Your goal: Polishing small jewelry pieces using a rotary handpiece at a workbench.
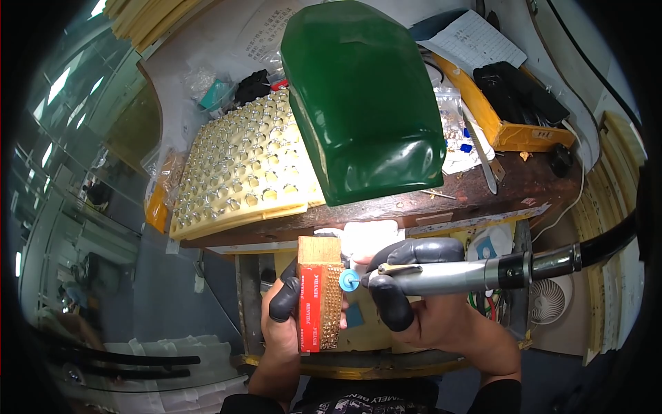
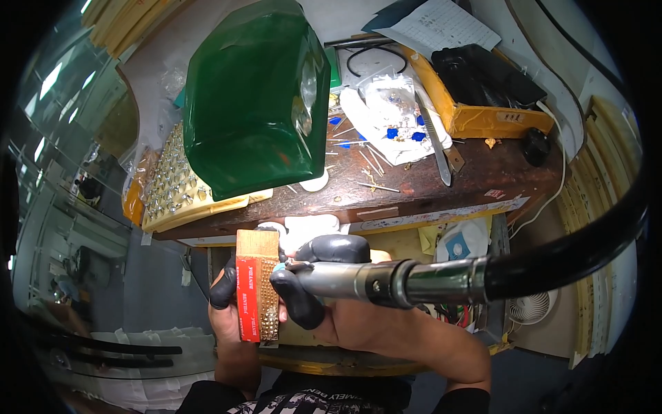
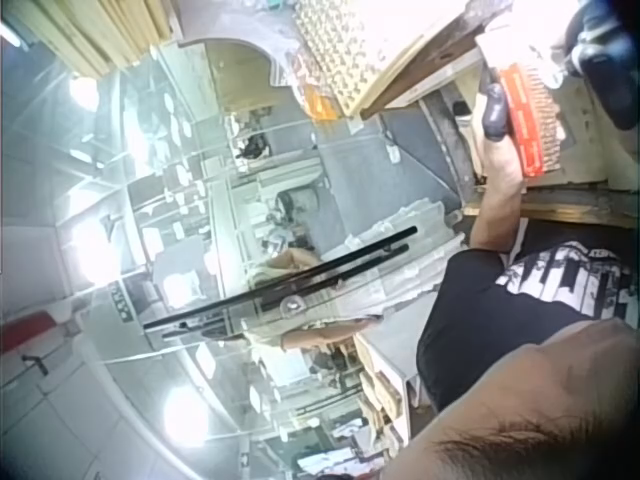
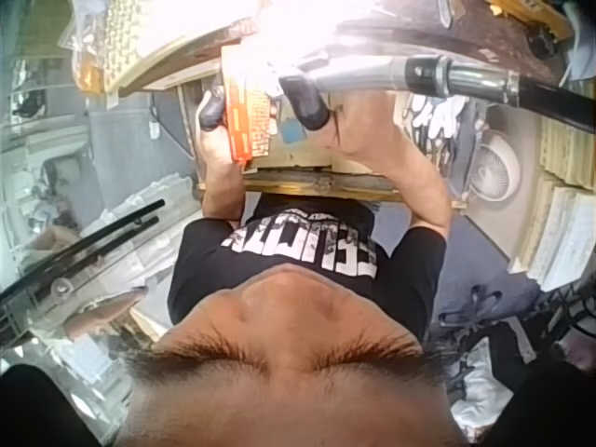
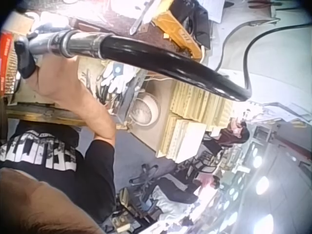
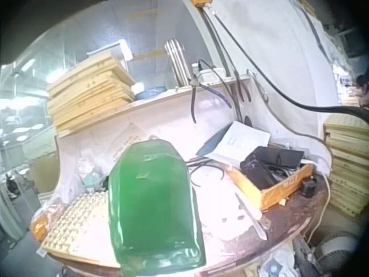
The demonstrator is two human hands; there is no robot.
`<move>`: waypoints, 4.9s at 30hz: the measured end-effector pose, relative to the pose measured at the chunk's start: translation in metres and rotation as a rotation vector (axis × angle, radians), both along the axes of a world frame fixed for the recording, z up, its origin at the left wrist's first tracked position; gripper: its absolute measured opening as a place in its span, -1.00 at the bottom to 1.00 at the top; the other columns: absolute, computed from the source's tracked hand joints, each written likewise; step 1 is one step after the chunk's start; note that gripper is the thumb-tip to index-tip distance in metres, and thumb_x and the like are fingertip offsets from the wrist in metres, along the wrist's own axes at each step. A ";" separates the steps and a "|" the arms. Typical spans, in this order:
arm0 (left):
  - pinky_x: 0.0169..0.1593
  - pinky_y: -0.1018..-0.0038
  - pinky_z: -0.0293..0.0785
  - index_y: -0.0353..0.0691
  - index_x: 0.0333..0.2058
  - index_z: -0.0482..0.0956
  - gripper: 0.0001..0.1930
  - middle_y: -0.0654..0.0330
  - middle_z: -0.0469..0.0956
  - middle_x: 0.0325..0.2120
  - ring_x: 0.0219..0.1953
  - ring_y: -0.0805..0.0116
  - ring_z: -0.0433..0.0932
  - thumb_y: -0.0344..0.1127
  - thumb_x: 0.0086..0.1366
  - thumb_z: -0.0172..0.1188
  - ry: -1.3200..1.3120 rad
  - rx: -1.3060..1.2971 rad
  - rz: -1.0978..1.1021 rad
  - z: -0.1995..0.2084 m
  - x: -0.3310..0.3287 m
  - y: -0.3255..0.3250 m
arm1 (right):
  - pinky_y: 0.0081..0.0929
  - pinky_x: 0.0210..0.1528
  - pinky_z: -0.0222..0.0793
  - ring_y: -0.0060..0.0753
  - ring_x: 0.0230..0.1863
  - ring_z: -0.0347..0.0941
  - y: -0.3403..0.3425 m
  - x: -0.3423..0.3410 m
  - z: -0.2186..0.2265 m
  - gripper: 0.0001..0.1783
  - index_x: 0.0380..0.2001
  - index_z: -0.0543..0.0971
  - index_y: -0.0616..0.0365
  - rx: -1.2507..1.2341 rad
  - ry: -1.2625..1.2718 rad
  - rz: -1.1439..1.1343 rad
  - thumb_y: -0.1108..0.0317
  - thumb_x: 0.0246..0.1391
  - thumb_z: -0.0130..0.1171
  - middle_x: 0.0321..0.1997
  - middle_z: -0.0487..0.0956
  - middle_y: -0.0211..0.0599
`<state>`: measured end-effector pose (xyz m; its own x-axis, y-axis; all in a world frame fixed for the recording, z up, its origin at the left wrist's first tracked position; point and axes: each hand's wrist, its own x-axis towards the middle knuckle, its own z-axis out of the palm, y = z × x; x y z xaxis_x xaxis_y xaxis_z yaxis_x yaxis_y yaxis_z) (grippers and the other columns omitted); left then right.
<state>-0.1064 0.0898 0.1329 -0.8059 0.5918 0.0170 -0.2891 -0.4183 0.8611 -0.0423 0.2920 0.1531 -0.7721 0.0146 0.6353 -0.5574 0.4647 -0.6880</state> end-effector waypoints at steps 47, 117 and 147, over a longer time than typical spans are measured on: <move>-0.32 0.28 0.64 -0.51 0.19 0.21 -0.34 -0.18 0.49 -0.13 -0.26 0.11 0.60 -0.01 0.35 -0.02 -0.028 0.068 -0.021 -0.005 -0.001 0.000 | -0.39 -0.16 0.52 -0.25 -0.24 0.61 0.000 -0.002 -0.002 -0.86 -0.32 0.53 0.34 -0.029 0.005 -0.002 0.44 0.13 0.15 -0.28 0.61 -0.05; -0.26 0.39 0.61 -0.46 0.18 0.23 -0.29 -0.02 0.51 -0.16 -0.25 0.30 0.58 0.09 0.31 0.02 0.091 -0.138 0.166 0.006 0.019 0.013 | -0.34 -0.12 0.54 -0.36 -0.24 0.58 -0.007 -0.007 -0.006 -0.82 -0.17 0.32 0.31 -0.119 0.122 0.082 0.43 0.25 0.02 -0.23 0.58 -0.02; -0.27 0.40 0.61 -0.47 0.18 0.23 -0.27 -0.02 0.52 -0.16 -0.26 0.31 0.59 0.12 0.31 0.03 0.099 -0.135 0.161 0.007 0.020 0.014 | -0.34 -0.16 0.55 -0.33 -0.26 0.59 -0.005 -0.005 -0.005 -0.85 -0.22 0.39 0.33 -0.099 0.087 0.073 0.46 0.22 0.06 -0.23 0.58 -0.02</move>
